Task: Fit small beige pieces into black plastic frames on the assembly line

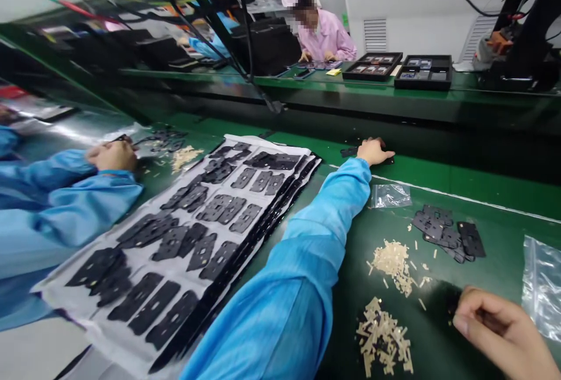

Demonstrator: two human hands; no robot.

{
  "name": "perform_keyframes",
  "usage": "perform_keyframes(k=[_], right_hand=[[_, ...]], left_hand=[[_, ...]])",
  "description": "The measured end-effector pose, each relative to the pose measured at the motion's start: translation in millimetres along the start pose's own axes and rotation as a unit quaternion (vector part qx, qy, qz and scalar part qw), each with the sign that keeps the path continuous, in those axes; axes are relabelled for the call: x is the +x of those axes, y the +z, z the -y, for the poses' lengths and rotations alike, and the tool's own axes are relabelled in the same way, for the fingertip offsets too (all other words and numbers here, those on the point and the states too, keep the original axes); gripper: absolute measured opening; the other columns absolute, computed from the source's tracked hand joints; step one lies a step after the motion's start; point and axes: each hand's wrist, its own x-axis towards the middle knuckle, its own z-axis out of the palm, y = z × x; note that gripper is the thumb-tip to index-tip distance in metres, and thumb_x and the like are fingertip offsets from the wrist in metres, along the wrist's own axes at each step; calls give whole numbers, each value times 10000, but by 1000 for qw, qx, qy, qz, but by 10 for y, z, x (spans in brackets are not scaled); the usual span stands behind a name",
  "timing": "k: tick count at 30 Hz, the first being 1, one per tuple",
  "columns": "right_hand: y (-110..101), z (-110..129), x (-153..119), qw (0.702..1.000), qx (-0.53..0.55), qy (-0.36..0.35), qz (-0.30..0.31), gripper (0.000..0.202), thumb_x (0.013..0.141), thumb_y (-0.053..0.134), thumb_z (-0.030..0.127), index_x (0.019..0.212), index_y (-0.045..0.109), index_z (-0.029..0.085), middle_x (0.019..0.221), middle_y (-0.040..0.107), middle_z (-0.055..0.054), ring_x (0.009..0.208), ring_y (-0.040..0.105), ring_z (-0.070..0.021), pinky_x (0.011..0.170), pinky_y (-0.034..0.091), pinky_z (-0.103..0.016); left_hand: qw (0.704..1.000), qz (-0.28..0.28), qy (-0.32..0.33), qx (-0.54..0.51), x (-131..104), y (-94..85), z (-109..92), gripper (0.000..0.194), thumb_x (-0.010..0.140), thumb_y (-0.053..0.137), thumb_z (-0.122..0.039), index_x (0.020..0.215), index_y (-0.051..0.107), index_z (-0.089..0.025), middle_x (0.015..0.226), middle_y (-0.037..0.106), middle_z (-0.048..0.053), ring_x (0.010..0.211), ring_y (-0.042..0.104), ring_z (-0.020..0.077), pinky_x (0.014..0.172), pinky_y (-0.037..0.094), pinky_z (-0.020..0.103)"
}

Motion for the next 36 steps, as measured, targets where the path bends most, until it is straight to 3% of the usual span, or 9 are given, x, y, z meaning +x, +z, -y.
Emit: perform_keyframes(k=[6, 9, 13, 16, 19, 23, 27, 30, 36], right_hand=[[66, 45, -29, 999, 43, -5, -30, 252, 789, 788, 418, 670, 682, 223, 674, 570, -5, 611, 485, -168, 561, 412, -264], [16, 41, -8, 998, 52, -18, -41, 267, 820, 791, 438, 702, 689, 220, 707, 592, -15, 630, 502, -165, 549, 402, -256], [-6, 69, 65, 988, 96, -52, -112, 203, 850, 794, 420, 913, 724, 241, 760, 622, -14, 656, 552, -162, 555, 447, -241], [79, 112, 114, 975, 130, -87, -156, 362, 798, 847, 376, 1094, 671, 262, 884, 663, -16, 701, 581, -158, 593, 494, -243], [177, 135, 117, 974, 145, -91, -149, 455, 782, 863, 374, 1140, 606, 265, 948, 696, -26, 730, 605, -161, 612, 502, -251], [203, 132, 74, 972, 154, -75, -162, 441, 833, 819, 395, 1166, 565, 257, 874, 726, -18, 679, 611, -153, 614, 491, -255], [190, 149, 48, 977, 133, -70, -151, 424, 836, 807, 374, 1161, 565, 248, 839, 741, -18, 694, 641, -168, 620, 480, -261], [196, 176, 42, 981, 119, -71, -133, 390, 848, 784, 356, 1154, 570, 245, 820, 742, -13, 696, 655, -176, 613, 476, -265], [174, 162, 21, 980, 48, -112, -158, 307, 872, 751, 289, 1139, 602, 265, 854, 764, -6, 669, 648, -168, 604, 503, -275]], left_hand=[[992, 49, 22, -115, -233, -203, -260, 238, 961, 684, -281, 1135, 663, -120, 1093, 706, 86, 948, 698, 215, 847, 593, 407], [976, 70, 61, -199, -749, -336, -378, 206, 903, 738, -218, 1054, 678, -92, 902, 750, 69, 841, 717, 181, 813, 574, 322], [942, 148, 90, -287, -1675, -380, -545, 234, 841, 780, -294, 991, 731, -121, 887, 782, 78, 818, 731, 188, 770, 569, 295], [887, 198, 37, -415, -2257, -292, -684, 265, 828, 786, -339, 980, 699, -140, 810, 770, 54, 735, 715, 162, 715, 561, 272], [837, 237, -28, -493, -2619, -151, -792, 304, 808, 807, -370, 950, 635, -163, 761, 745, 19, 629, 660, 121, 629, 533, 236], [817, 316, -43, -480, -2848, -38, -820, 293, 814, 793, -362, 945, 616, -169, 719, 714, -1, 619, 631, 122, 603, 505, 233], [830, 385, 37, -402, -2982, -81, -810, 150, 885, 705, -302, 928, 692, -159, 859, 727, 32, 803, 660, 163, 728, 502, 268], [853, 376, 74, -355, -3030, -132, -811, 160, 927, 645, -307, 907, 717, -166, 883, 722, 36, 816, 650, 176, 717, 493, 276], [900, 302, 23, -313, -2989, -83, -725, 255, 910, 658, -374, 945, 775, -149, 532, 591, -24, 478, 513, 111, 472, 383, 227]])
